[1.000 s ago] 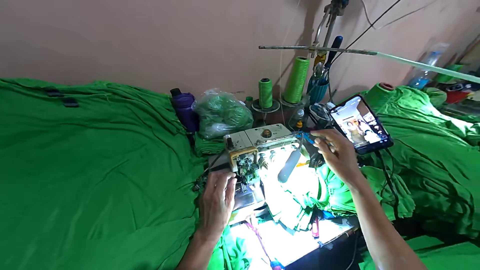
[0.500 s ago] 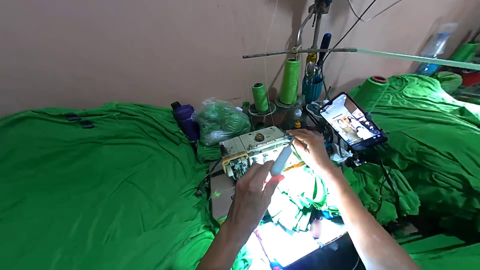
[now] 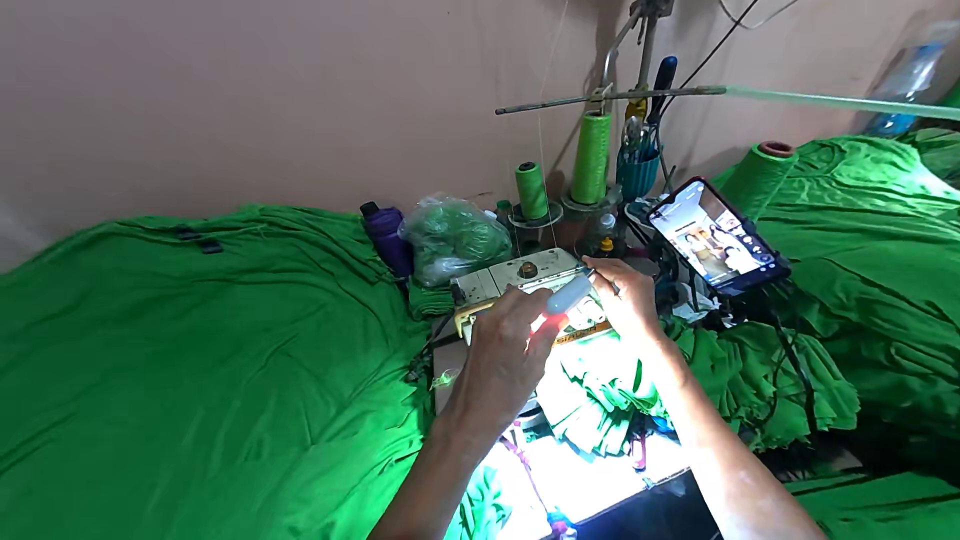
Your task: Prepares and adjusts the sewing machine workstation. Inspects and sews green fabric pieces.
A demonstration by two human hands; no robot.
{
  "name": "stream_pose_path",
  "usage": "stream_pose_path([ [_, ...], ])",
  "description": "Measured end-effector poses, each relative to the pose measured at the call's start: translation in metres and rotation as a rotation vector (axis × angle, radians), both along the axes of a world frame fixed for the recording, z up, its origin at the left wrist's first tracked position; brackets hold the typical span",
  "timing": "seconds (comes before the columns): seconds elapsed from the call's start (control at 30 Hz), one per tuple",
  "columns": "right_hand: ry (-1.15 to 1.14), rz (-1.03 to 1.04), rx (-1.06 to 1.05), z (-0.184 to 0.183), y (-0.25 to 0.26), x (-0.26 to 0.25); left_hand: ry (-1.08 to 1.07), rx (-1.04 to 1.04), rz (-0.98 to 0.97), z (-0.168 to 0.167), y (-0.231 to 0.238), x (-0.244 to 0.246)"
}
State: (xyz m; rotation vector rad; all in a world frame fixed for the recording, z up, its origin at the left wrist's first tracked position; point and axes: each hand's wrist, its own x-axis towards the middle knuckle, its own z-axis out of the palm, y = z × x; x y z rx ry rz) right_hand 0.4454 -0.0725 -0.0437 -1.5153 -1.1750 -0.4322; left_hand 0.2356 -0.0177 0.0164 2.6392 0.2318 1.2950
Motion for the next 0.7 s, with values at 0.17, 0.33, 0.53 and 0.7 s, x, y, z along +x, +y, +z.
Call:
stream_pose_path([
  [0.17,0.016,0.054,-0.095,0.002,-0.01,-0.008,-0.068,-0.163,0.068,-0.026,0.006,-0.007],
  [0.33,0.058,0.047,-0.074,0.001,-0.009,-0.011,-0.023,-0.369,0.039,-0.026,0.02,-0.015],
  [0.53,0.137,0.075,-0.108,0.003,-0.013,-0.004,-0.1,-0.325,-0.014,-0.03,0.006,-0.004],
  [0.7,0.18,0.071,-0.122,0.002,-0.015,0.009,-0.11,-0.373,-0.014,-0.021,0.001,0.001],
])
